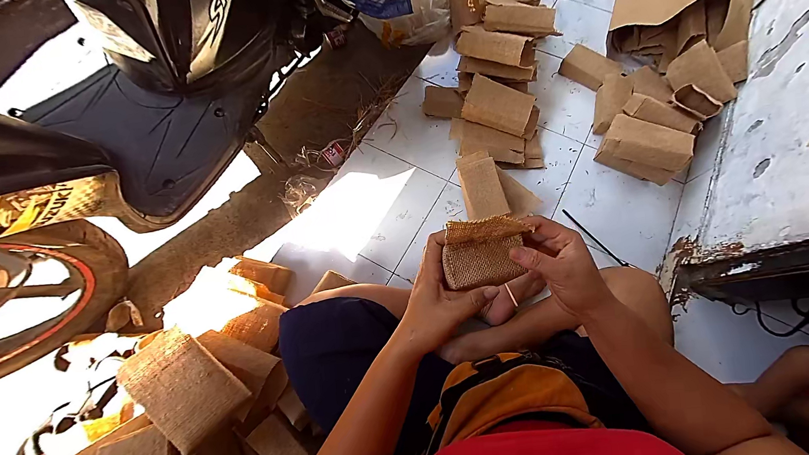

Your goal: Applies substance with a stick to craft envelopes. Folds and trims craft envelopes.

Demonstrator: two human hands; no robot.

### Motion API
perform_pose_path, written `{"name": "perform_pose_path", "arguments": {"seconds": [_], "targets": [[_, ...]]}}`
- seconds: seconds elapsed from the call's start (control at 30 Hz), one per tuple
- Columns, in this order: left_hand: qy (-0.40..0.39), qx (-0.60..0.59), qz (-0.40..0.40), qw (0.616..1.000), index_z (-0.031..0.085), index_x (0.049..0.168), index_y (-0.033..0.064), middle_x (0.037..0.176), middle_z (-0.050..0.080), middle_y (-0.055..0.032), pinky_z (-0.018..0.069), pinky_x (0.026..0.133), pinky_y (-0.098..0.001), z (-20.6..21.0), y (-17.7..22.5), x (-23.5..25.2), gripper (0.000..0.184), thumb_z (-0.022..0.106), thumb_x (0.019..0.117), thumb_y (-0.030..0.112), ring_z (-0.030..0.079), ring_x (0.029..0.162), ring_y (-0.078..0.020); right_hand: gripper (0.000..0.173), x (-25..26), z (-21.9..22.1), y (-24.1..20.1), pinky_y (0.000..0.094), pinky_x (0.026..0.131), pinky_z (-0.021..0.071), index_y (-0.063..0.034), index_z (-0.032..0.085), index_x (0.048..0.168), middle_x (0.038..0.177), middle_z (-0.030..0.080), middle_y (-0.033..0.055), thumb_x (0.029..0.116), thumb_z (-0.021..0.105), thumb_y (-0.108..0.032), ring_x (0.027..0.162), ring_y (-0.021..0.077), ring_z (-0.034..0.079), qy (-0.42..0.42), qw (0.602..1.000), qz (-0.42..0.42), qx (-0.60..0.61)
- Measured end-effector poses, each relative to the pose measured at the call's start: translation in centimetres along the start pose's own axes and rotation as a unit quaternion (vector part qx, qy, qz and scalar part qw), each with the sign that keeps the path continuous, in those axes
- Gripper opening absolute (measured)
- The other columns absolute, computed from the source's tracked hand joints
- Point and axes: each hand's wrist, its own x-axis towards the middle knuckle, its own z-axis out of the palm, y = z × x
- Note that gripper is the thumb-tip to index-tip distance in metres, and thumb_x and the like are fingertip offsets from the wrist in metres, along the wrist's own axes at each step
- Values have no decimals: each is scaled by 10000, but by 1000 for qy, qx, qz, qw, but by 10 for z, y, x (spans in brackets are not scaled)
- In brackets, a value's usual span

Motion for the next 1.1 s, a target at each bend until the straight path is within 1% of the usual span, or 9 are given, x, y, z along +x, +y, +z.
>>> {"name": "perform_pose_path", "arguments": {"seconds": [0.2, 0.33, 0.47, 0.63, 0.73, 0.8, 0.9, 0.97, 1.1], "targets": [[64, -37, -2, 997, 508, 1270, 158, 1138, 641, 12, 583, 868, -293, 7, -1, -2, 408, 608, 887, 61, 665, 997, -83, 279, -2, 6, 2, 273, 875, 591, -118, 732, 1148, 1044, 742, 5, 898, 702, 1, 945, 84, 701, 3, 1000, 9, 24], [87, -17, 19, 996, 525, 1210, 146, 1093, 621, 35, 552, 873, -275, 9, -3, -1, 324, 421, 918, 52, 633, 987, -42, 525, -2, 5, -2, 306, 1054, 517, -102, 566, 1464, 1378, 648, 39, 949, 631, -29, 1229, 136, 628, -88, 996, 22, -4], [105, -8, 17, 994, 536, 1170, 134, 1079, 626, 25, 541, 881, -280, 12, -3, -1, 293, 368, 938, 70, 629, 996, -47, 389, -2, 4, -2, 333, 1075, 506, -56, 665, 1343, 1369, 649, 63, 959, 608, -31, 1265, 157, 605, -125, 992, -6, -16], [120, 41, 42, 991, 605, 1120, 143, 1055, 633, 33, 523, 872, -280, 11, -3, 0, 360, 267, 995, 146, 616, 985, -54, 550, 1, 3, 2, 380, 1100, 506, -84, 647, 1307, 1396, 620, 67, 838, 842, -293, 1338, 186, 556, -180, 970, -120, -114], [96, 48, 47, 993, 620, 1129, 156, 1067, 619, 36, 518, 869, -273, 10, 1, 1, 394, 248, 1004, 190, 608, 986, -56, 470, 1, 5, 3, 364, 1081, 525, -72, 663, 1249, 1353, 643, 83, 816, 831, -147, 1315, 185, 581, -157, 964, -161, -142], [37, 23, 55, 998, 593, 1264, 190, 1217, 581, 36, 506, 931, -297, 0, -1, 1, 425, 313, 1051, 430, 576, 1105, -78, 451, 1, 1, 2, 363, 1069, 535, -71, 670, 1242, 1362, 642, 85, 815, 814, -89, 1315, 195, 584, -151, 971, -148, -116], [-47, 52, 102, 992, 399, 1499, 222, 1507, 445, 19, 437, 1091, -357, -17, 3, 1, 745, 595, 922, 649, 454, 1358, -132, 478, 2, -2, -1, 363, 1051, 549, -82, 660, 1263, 1372, 641, 80, 812, 817, -73, 1308, 199, 592, -146, 977, -130, -89], [-50, 97, 136, 985, 478, 1453, 158, 1525, 451, -31, 430, 1139, -389, -22, 9, 2, 737, 811, 844, 408, 442, 1401, -181, 474, 2, -3, -4, 353, 1037, 558, -77, 665, 1263, 1376, 633, 79, 816, 821, -77, 1300, 195, 595, -147, 975, -140, -89], [-43, 118, 173, 977, 655, 1179, 168, 1322, 626, -9, 502, 1068, -356, -27, 18, 2, 432, 859, 799, 162, 575, 1271, -161, 415, 2, -2, -9, 318, 1028, 554, -69, 703, 1227, 1353, 643, 73, 835, 818, -145, 1275, 172, 597, -143, 958, -198, -148]]}}
